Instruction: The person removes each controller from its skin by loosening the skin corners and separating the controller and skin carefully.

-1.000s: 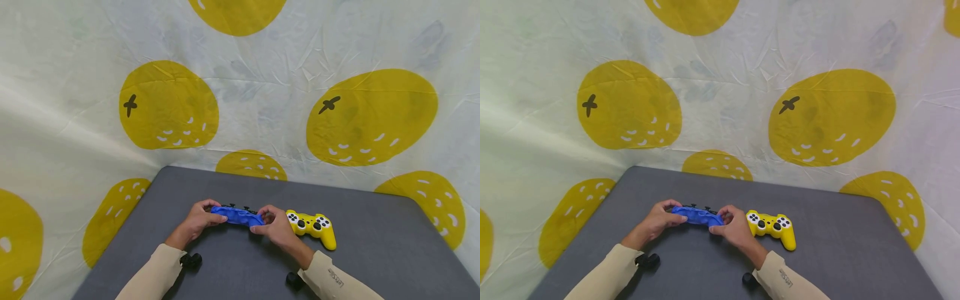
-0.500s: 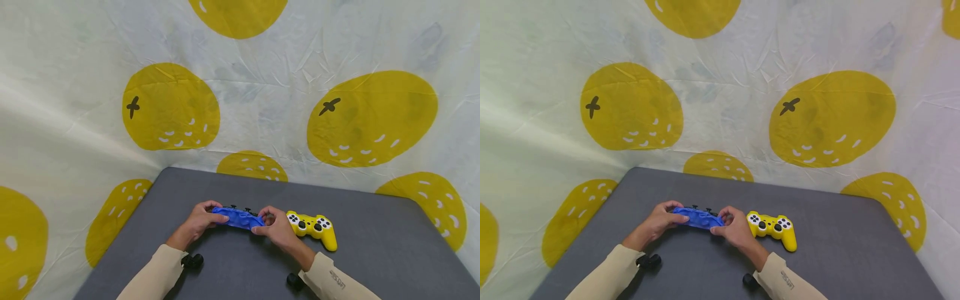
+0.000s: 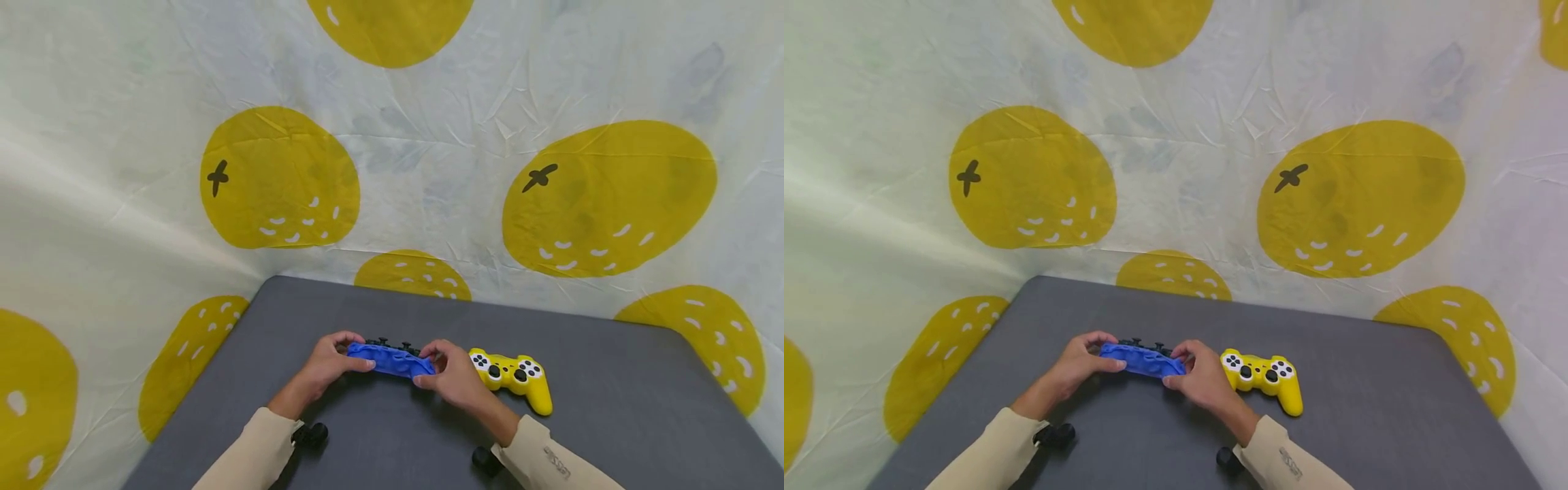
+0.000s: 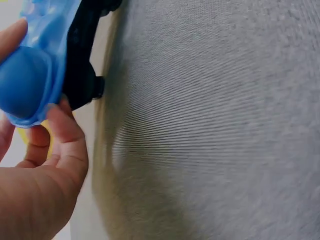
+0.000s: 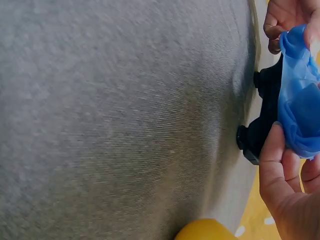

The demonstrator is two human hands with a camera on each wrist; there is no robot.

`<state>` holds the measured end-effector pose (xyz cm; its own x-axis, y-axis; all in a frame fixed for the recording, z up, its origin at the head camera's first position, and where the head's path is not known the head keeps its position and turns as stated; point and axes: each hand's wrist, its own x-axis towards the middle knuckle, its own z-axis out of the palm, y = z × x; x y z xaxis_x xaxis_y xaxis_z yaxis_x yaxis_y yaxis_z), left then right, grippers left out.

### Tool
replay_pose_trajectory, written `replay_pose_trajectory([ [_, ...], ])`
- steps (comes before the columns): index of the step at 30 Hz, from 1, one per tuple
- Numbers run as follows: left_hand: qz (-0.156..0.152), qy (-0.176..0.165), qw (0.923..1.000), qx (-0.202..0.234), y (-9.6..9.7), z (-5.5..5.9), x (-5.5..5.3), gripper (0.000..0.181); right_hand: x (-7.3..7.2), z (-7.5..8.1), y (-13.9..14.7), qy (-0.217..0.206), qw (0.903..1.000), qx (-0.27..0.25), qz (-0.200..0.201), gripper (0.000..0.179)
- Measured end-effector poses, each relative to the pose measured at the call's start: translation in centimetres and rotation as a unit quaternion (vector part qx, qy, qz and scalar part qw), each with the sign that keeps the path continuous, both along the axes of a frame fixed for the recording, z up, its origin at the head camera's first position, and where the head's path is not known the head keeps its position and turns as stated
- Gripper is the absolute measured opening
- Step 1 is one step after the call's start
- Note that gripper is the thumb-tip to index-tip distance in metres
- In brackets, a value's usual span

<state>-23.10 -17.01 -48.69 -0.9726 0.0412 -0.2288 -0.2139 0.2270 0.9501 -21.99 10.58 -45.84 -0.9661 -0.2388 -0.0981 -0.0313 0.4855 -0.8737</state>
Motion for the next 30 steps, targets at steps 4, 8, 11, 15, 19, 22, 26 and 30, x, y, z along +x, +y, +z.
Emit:
replay_pose_trajectory([
  [4, -0.029, 0.006, 0.9994, -0.016, -0.4, 0.3, -0.1, 0.050, -0.1, 0.0, -0.1, 0.017, 0.9998, 0.011, 0.009, 0.033],
  [8, -0.052, 0.022, 0.9982, -0.020, -0.5, 0.4, -0.2, 0.048, 0.3, -0.1, -0.2, 0.035, 0.9992, 0.016, 0.012, 0.031],
  [11, -0.055, 0.035, 0.9976, -0.021, -0.4, 0.2, -0.2, 0.044, 0.6, -0.3, -0.4, 0.044, 0.9987, 0.023, 0.012, 0.031],
  [15, -0.047, 0.052, 0.9972, -0.023, -0.3, -0.1, -0.2, 0.040, 0.7, -0.5, -0.8, 0.050, 0.9983, 0.028, 0.006, 0.030],
  [19, -0.035, 0.067, 0.9968, -0.023, -0.2, -0.2, -0.4, 0.037, 0.7, -0.6, -1.1, 0.057, 0.9979, 0.030, -0.003, 0.029],
  [22, -0.032, 0.068, 0.9969, -0.022, -0.2, -0.3, -0.4, 0.036, 0.8, -0.7, -1.2, 0.060, 0.9976, 0.034, -0.004, 0.028],
  [26, -0.033, 0.069, 0.9969, -0.019, -0.1, -0.3, -0.3, 0.035, 0.8, -0.7, -1.2, 0.062, 0.9972, 0.042, -0.002, 0.027],
  [30, -0.034, 0.075, 0.9964, -0.020, -0.1, -0.3, -0.2, 0.033, 0.7, -0.6, -1.3, 0.060, 0.9972, 0.045, -0.005, 0.027],
])
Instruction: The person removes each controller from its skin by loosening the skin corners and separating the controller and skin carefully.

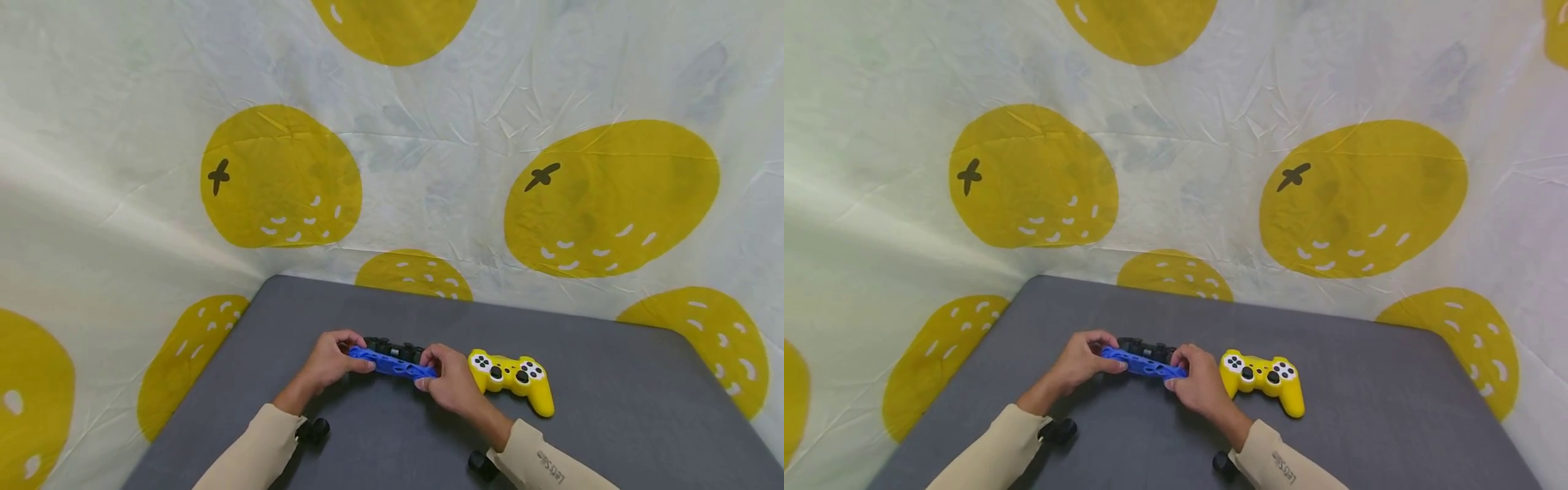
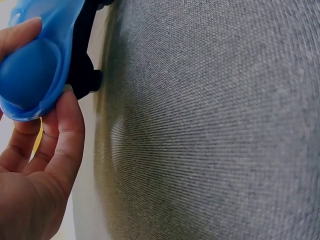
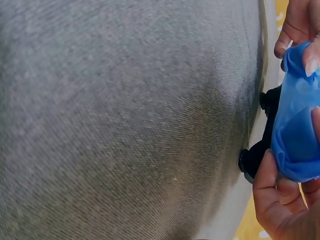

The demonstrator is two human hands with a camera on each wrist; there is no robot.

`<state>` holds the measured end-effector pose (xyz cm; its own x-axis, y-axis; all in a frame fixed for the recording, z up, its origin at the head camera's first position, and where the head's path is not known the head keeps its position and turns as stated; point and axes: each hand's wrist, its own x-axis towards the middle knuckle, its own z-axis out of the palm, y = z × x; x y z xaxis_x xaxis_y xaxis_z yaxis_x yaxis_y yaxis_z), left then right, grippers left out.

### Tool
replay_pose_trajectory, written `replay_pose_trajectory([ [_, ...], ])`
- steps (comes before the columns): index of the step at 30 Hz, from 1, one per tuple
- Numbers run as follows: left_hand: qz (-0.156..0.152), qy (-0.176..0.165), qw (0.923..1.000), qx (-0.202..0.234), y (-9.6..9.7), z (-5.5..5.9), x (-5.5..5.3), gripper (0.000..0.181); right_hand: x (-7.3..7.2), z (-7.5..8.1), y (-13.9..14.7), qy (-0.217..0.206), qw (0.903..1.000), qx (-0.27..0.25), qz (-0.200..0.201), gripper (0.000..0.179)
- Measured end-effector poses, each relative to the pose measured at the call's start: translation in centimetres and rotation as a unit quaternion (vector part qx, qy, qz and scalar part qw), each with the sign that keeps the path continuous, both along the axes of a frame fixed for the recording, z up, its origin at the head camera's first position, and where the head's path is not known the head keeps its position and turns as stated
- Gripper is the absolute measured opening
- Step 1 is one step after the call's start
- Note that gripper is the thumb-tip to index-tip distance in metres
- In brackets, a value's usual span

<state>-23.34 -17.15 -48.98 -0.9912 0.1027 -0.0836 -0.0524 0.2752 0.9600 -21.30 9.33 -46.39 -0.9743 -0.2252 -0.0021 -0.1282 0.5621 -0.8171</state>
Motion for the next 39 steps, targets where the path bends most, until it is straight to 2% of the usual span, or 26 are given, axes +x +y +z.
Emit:
replay_pose_trajectory([
  [5, -0.014, 0.003, 0.9998, -0.015, -0.2, 0.3, 0.2, 0.036, -0.1, 0.2, 0.0, -0.007, 0.9999, -0.006, -0.009, 0.027],
  [10, -0.039, -0.003, 0.9977, -0.055, -0.3, 1.0, 0.1, 0.042, -0.2, 0.1, 0.0, -0.013, 0.9998, -0.002, -0.012, 0.027],
  [14, -0.042, 0.000, 0.9958, -0.082, -0.4, 1.1, -0.1, 0.038, -0.2, -0.1, 0.0, -0.012, 0.9999, 0.003, -0.009, 0.028],
  [21, -0.046, 0.020, 0.9957, -0.077, -0.5, 0.8, -0.2, 0.034, -0.1, -0.2, -0.2, 0.011, 0.9997, 0.020, 0.001, 0.029],
  [31, -0.049, 0.025, 0.9944, -0.090, -0.4, 0.6, -0.5, 0.032, 0.3, -0.1, -0.5, 0.026, 0.9984, 0.048, -0.012, 0.029],
  [39, -0.030, 0.029, 0.9948, -0.093, -0.4, 0.6, -0.5, 0.031, 0.3, -0.3, -0.8, 0.043, 0.9973, 0.056, -0.017, 0.028],
])
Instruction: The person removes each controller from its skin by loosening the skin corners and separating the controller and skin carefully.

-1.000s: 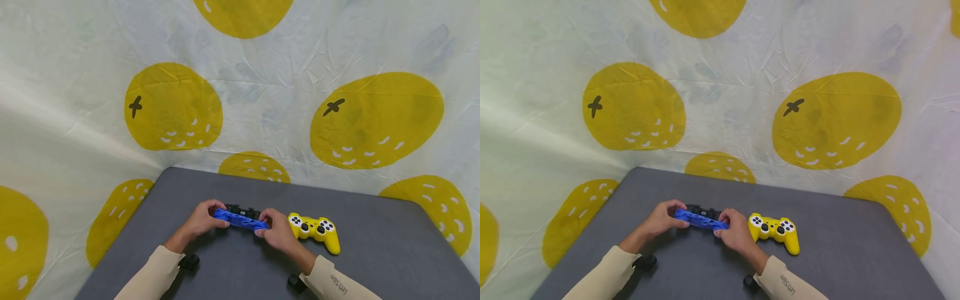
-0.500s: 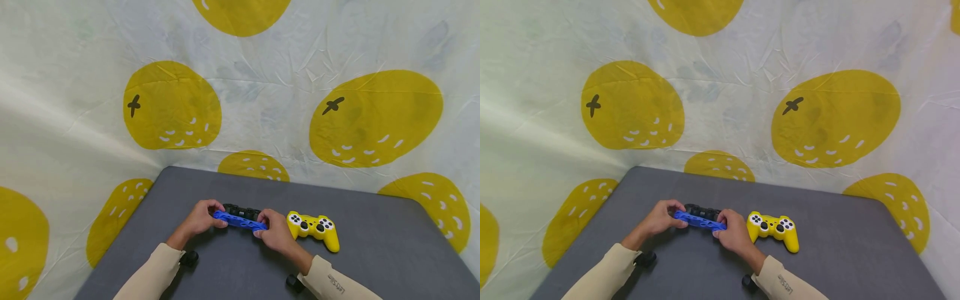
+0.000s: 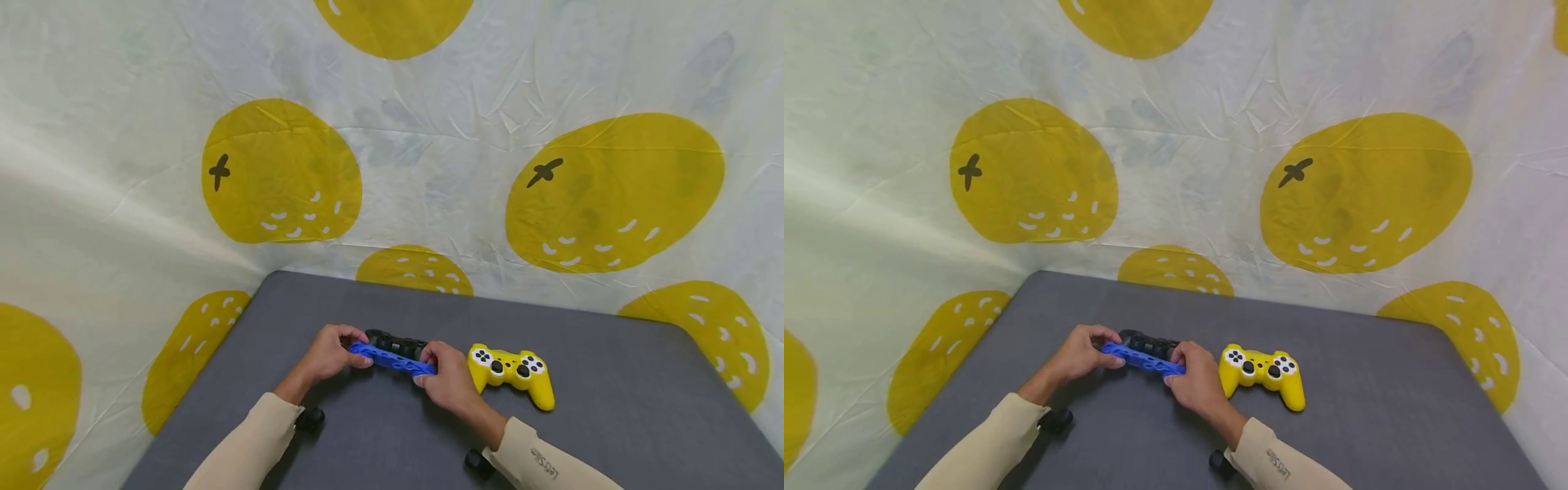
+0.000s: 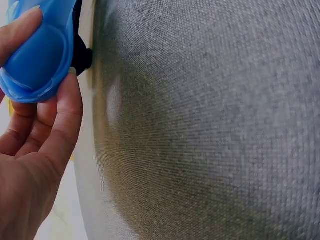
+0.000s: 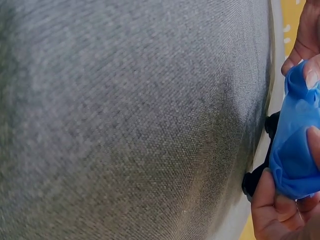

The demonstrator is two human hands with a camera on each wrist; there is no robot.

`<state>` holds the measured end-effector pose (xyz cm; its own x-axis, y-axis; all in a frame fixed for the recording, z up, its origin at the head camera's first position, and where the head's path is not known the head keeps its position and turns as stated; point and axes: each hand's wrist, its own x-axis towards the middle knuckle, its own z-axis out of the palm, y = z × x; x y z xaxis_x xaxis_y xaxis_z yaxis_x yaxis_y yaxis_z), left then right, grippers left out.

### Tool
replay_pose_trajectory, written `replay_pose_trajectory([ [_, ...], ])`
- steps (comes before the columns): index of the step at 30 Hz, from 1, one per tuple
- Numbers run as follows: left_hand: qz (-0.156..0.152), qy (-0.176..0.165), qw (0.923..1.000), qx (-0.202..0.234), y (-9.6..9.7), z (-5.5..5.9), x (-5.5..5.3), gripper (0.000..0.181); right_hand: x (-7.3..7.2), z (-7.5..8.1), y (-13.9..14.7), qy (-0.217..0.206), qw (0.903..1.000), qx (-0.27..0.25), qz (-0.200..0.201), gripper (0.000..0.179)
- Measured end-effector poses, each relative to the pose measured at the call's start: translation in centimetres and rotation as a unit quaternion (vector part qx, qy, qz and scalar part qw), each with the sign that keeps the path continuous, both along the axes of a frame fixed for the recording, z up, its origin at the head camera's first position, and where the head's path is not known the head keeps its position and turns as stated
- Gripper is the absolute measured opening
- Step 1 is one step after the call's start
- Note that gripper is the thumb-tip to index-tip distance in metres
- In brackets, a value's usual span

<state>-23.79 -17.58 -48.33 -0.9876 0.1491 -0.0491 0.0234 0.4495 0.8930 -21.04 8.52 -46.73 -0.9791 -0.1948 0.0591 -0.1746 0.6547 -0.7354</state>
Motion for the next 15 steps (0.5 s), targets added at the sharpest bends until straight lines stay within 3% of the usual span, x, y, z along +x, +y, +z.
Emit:
replay_pose_trajectory([
  [15, -0.005, 0.017, 0.9998, -0.003, -0.03, -0.71, 0.09, 0.028, 0.42, -0.41, -0.84, 0.016, 0.9990, 0.015, -0.039, 0.029],
])
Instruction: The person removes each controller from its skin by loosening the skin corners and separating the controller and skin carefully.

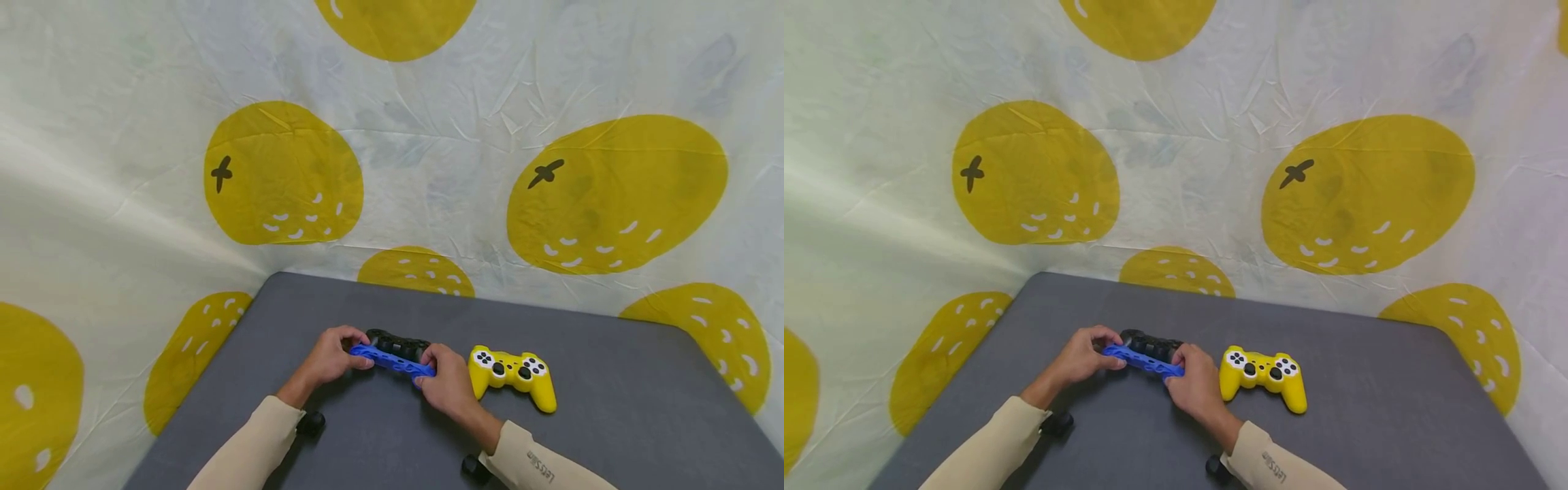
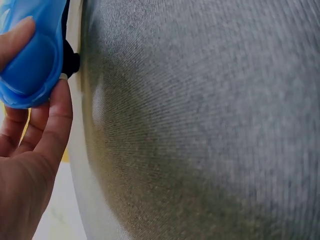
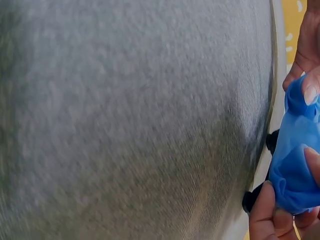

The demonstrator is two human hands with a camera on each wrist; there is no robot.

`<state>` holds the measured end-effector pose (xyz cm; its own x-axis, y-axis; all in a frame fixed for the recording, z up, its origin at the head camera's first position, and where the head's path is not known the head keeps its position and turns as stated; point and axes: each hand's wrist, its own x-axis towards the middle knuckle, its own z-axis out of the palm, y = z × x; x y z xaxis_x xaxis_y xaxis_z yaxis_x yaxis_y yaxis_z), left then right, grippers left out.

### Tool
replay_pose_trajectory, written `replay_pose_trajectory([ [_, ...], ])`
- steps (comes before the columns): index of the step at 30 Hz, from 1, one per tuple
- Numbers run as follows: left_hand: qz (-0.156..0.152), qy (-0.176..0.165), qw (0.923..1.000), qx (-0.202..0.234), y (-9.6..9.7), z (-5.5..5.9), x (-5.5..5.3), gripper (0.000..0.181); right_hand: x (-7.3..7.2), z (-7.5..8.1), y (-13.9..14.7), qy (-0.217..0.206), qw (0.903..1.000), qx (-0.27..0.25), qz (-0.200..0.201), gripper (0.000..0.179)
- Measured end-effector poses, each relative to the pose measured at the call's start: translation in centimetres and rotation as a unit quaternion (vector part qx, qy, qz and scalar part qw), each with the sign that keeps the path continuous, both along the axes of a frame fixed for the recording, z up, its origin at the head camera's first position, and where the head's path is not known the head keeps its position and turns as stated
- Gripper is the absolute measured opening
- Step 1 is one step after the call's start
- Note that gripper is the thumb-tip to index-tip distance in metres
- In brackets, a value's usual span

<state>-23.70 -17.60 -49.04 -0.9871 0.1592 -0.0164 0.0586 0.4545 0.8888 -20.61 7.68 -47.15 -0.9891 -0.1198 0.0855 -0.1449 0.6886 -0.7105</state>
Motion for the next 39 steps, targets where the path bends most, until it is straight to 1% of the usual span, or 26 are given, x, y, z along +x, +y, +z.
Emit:
replay_pose_trajectory([
  [3, -0.004, 0.015, 0.9998, -0.016, -0.13, -0.09, 0.03, 0.028, 0.04, -0.18, -0.13, -0.001, 1.0000, -0.003, -0.001, 0.029],
  [13, -0.001, 0.045, 0.9983, -0.036, 0.03, -0.14, -0.02, 0.026, -0.18, -0.25, -0.32, 0.001, 1.0000, -0.006, -0.006, 0.029],
  [17, -0.005, 0.051, 0.9978, -0.042, 0.03, -0.27, 0.00, 0.025, -0.22, -0.08, -0.31, -0.002, 0.9999, -0.005, -0.009, 0.029],
  [22, -0.017, 0.056, 0.9973, -0.045, -0.10, -0.25, 0.08, 0.024, -0.18, 0.10, -0.24, -0.006, 0.9999, -0.010, -0.007, 0.029],
  [27, -0.030, 0.056, 0.9967, -0.051, -0.21, 0.00, 0.29, 0.021, -0.11, -0.11, -0.42, -0.006, 0.9999, -0.012, -0.006, 0.029],
  [31, -0.041, 0.049, 0.9963, -0.057, -0.20, 0.28, 0.45, 0.020, 0.06, -0.22, -0.62, -0.003, 0.9999, -0.012, -0.007, 0.027],
  [38, -0.038, 0.022, 0.9966, -0.070, -0.21, 0.53, 0.65, 0.020, 0.34, -0.35, -0.74, 0.000, 0.9999, -0.011, -0.002, 0.025],
  [39, -0.040, 0.022, 0.9966, -0.069, -0.23, 0.57, 0.68, 0.019, 0.38, -0.36, -0.72, 0.000, 0.9999, -0.010, -0.001, 0.024],
])
